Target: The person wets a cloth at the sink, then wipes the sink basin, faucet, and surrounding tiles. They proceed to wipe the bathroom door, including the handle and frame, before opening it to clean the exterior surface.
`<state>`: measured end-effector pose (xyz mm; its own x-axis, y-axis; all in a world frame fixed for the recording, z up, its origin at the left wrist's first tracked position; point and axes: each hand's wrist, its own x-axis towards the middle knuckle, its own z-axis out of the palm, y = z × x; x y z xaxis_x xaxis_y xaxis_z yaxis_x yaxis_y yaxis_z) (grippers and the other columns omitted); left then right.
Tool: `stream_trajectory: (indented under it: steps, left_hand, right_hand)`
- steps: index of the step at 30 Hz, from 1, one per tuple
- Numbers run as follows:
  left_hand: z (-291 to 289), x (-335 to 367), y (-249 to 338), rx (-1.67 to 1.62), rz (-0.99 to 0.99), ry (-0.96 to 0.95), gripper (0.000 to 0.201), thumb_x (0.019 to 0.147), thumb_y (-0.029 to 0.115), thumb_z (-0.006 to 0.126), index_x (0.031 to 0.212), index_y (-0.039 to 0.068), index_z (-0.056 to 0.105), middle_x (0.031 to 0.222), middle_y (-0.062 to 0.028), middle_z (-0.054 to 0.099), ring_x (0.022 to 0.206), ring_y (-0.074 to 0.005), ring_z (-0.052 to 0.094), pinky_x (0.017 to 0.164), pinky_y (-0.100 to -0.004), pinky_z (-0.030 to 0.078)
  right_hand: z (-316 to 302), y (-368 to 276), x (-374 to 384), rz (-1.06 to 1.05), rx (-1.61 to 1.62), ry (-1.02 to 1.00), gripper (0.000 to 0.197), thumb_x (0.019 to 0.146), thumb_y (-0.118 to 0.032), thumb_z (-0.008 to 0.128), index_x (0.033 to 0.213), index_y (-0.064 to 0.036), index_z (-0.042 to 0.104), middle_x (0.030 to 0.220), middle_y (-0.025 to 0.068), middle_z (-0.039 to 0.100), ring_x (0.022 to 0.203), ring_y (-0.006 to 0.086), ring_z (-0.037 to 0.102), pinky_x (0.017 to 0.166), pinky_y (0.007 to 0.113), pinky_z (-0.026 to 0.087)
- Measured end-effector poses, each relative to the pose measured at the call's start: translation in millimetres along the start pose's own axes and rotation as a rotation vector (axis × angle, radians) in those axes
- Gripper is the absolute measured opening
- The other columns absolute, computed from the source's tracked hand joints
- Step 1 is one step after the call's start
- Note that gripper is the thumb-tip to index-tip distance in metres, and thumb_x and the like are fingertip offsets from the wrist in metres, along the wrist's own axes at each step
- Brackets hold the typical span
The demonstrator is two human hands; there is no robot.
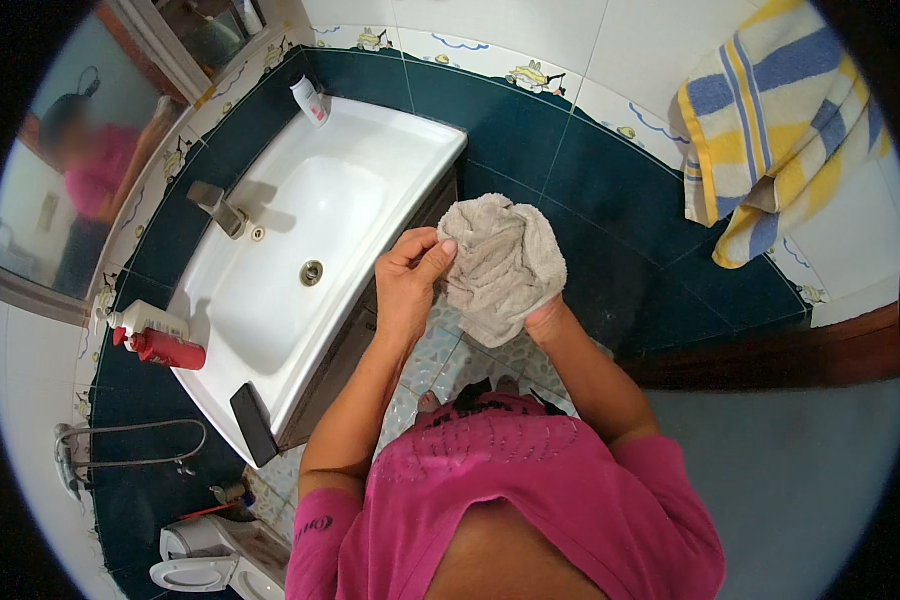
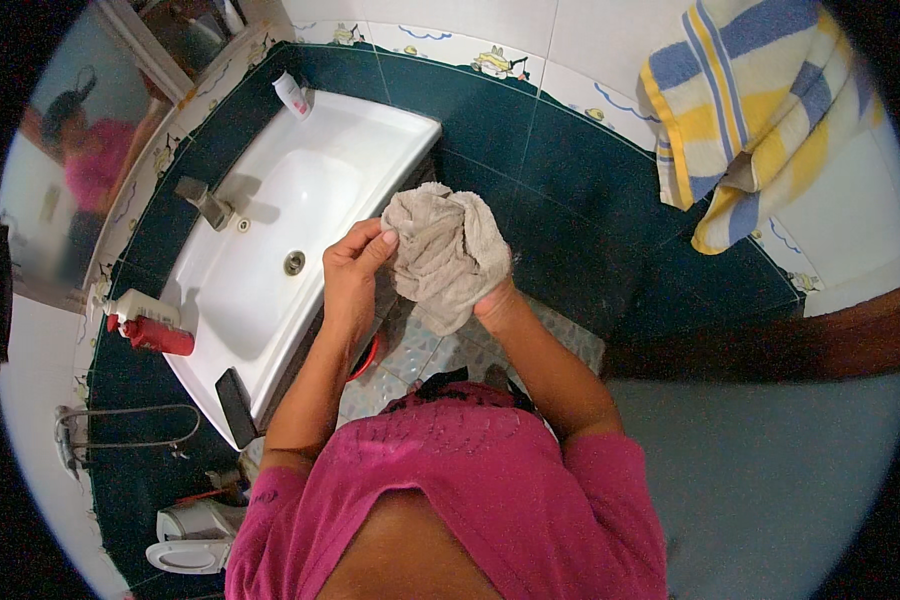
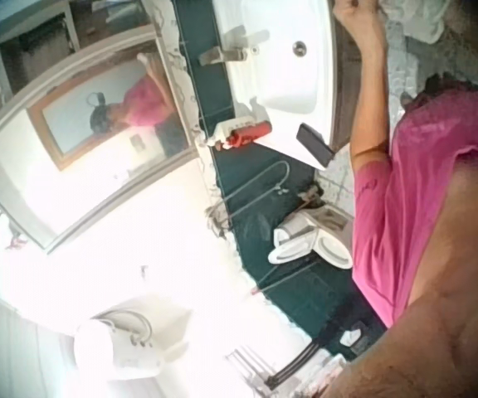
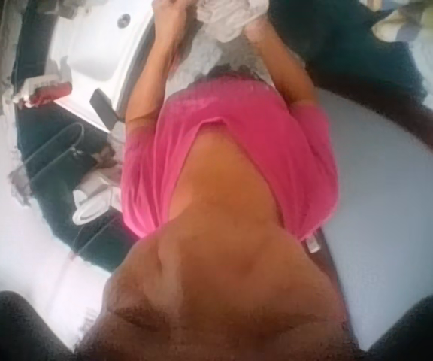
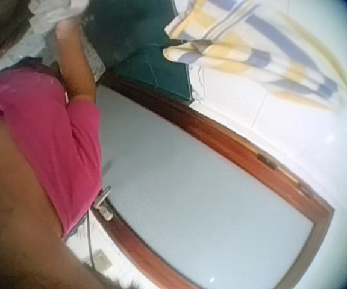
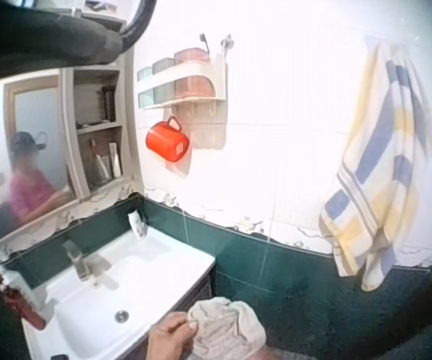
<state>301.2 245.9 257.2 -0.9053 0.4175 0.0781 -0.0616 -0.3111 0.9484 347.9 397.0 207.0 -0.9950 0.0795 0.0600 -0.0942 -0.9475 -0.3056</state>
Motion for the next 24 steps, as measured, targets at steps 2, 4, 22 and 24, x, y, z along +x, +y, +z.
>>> stream_trajectory:
  steps: [2, 4, 22, 24]
  left_hand:
    - [0, 3, -2, -0.026, 0.014, 0.035, 0.012, 0.079, 0.002, 0.064, 0.089, -0.004, 0.066, 0.092, -0.0040, 0.059, 0.080, -0.0112, 0.054, 0.074, -0.0226, 0.043]
    - [-1, 5, -5, -0.069, 0.002, 0.072, 0.011, 0.077, 0.001, 0.064, 0.086, -0.004, 0.066, 0.090, -0.0044, 0.060, 0.079, -0.0115, 0.054, 0.073, -0.0230, 0.043]
    - [27, 5, -43, -0.332, -0.370, -0.113, 0.054, 0.090, 0.036, 0.049, 0.131, 0.003, 0.035, 0.130, -0.0115, 0.041, 0.116, -0.0246, 0.043, 0.097, -0.0368, 0.035]
    - [31, 10, -43, -0.545, -0.621, -0.106, 0.048, 0.089, 0.036, 0.048, 0.124, 0.003, 0.044, 0.124, -0.0120, 0.048, 0.111, -0.0265, 0.048, 0.095, -0.0392, 0.038]
  right_hand:
    - [7, -3, -1, 0.039, 0.072, -0.018, 0.040, 0.090, -0.036, 0.044, 0.119, -0.0088, 0.049, 0.120, 0.0098, 0.052, 0.109, 0.0240, 0.051, 0.095, 0.038, 0.043]
    - [12, -3, -2, 0.033, 0.090, -0.039, 0.039, 0.090, -0.035, 0.044, 0.118, -0.0086, 0.049, 0.119, 0.0100, 0.053, 0.109, 0.0244, 0.051, 0.095, 0.039, 0.042]
    - [40, 9, -21, -0.186, -0.813, 0.124, 0.053, 0.097, -0.035, 0.027, 0.141, -0.0072, 0.016, 0.145, 0.0093, 0.018, 0.131, 0.0180, 0.022, 0.106, 0.032, 0.019]
    - [20, -6, -23, -0.282, -1.159, 0.174, 0.046, 0.093, -0.028, 0.043, 0.132, -0.0043, 0.036, 0.133, 0.0143, 0.040, 0.120, 0.0189, 0.040, 0.098, 0.031, 0.033]
